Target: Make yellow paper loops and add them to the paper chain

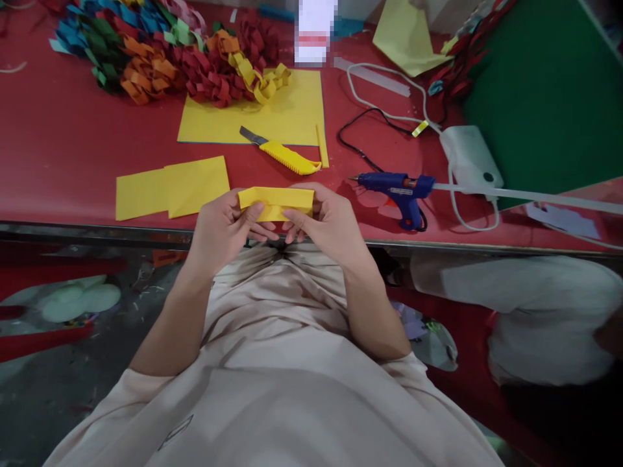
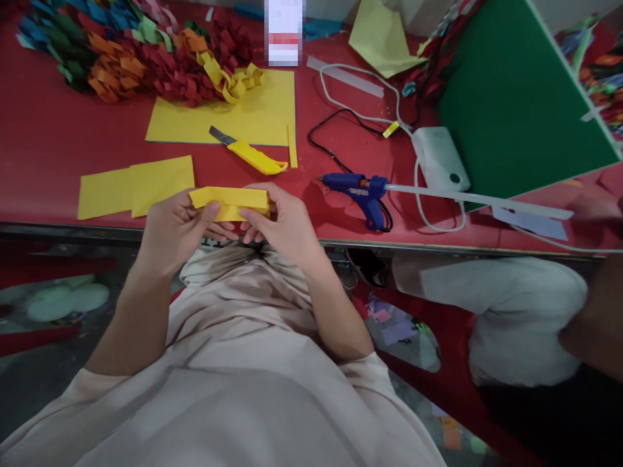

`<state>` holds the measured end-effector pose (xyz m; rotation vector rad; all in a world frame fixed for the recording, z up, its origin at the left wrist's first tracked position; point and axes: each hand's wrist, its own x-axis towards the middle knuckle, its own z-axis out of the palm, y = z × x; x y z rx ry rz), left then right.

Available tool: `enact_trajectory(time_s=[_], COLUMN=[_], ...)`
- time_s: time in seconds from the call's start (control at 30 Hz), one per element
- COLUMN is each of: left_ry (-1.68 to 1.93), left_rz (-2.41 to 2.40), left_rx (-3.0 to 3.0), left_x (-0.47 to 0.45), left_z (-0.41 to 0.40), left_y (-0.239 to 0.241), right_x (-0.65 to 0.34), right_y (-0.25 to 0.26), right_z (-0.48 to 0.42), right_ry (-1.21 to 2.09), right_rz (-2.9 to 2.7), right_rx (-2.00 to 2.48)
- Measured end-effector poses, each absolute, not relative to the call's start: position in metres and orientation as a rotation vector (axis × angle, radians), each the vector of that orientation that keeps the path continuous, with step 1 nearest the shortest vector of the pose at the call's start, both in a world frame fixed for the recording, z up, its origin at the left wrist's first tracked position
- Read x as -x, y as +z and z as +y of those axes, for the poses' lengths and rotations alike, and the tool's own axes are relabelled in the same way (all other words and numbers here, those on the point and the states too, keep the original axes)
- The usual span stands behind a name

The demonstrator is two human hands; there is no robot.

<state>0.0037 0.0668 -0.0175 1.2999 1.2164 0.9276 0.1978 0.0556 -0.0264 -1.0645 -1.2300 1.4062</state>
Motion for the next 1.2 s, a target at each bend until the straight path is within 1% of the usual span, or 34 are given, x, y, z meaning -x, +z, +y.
enact_trajectory(time_s=[0.2,0.37,0.57,0.67,0.8,1.0,1.13,1.2], left_ry=[0.876,0.906,1.058,1.033,1.046,1.025,0.913,0.889], left_rz=[1.103,1.084,1.159,1.203,1.237,1.200,1.240,1.253], left_rx=[-1.281,-1.239,-1.341,-1.350,-1.326,-1.394,-1.390,-1.380], left_x=[0.004,0.003,-0.006,-0.009,-0.008,-0.007,-0.007,-0.006], left_z=[0.066,0.064,0.064,0.066,0.064,0.060,0.062,0.063], left_y=[-0.012,-0.010,-0.014,-0.016,-0.018,-0.012,-0.009,-0.011], right_x=[-0.208,-0.211,-0.210,-0.204,-0.198,-0.197,-0.198,-0.200], right_y=[-0.021,-0.020,-0.019,-0.023,-0.027,-0.024,-0.025,-0.026], right_z=[0.055,0.054,0.052,0.053,0.055,0.054,0.053,0.053], right_ry=[1.511,1.375,1.280,1.220,1.264,1.205,1.164,1.194], right_rz=[-1.311,-1.375,-1.472,-1.401,-1.315,-1.322,-1.357,-1.386], right_rx=[1.032,0.988,0.981,1.047,1.087,1.141,1.123,1.119])
